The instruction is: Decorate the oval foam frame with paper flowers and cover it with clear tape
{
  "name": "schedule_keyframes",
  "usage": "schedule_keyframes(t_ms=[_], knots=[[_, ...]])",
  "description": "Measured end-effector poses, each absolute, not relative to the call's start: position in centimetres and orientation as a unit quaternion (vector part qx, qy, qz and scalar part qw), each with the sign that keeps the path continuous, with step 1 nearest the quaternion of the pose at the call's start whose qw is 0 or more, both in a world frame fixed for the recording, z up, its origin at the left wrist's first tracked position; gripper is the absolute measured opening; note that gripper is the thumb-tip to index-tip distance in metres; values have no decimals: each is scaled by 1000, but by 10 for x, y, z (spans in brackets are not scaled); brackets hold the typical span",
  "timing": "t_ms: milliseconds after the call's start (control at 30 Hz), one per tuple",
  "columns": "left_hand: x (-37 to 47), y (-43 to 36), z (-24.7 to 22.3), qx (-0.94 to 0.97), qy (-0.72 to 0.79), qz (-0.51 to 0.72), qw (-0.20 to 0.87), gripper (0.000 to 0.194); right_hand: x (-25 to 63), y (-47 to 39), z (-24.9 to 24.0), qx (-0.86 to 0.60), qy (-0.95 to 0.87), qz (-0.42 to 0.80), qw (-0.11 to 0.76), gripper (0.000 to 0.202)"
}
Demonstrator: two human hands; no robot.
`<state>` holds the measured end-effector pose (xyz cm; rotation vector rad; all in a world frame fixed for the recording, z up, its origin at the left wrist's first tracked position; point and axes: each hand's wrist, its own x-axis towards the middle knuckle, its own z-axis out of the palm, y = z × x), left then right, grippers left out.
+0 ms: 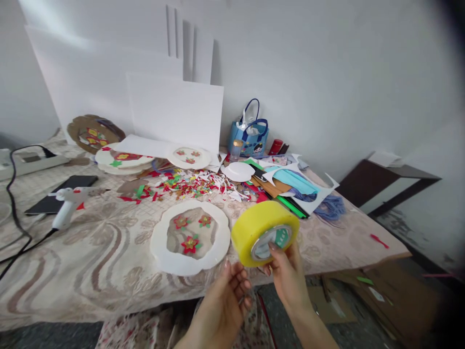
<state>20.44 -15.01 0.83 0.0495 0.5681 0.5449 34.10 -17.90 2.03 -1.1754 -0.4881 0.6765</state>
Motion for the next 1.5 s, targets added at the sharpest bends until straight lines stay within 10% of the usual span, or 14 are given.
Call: schedule_keyframes(t_ms=[767, 1267, 1500], knots=[[165, -146, 22, 220, 311, 333, 863, 26, 356, -210, 20, -598, -309, 272, 688, 36], [51, -97, 38, 447, 467, 296, 703, 25, 420, -251, 65, -665, -670, -175, 279, 43], [60, -67, 67, 511, 487, 334, 624, 21, 428, -213, 80, -745, -563, 30, 357, 46]])
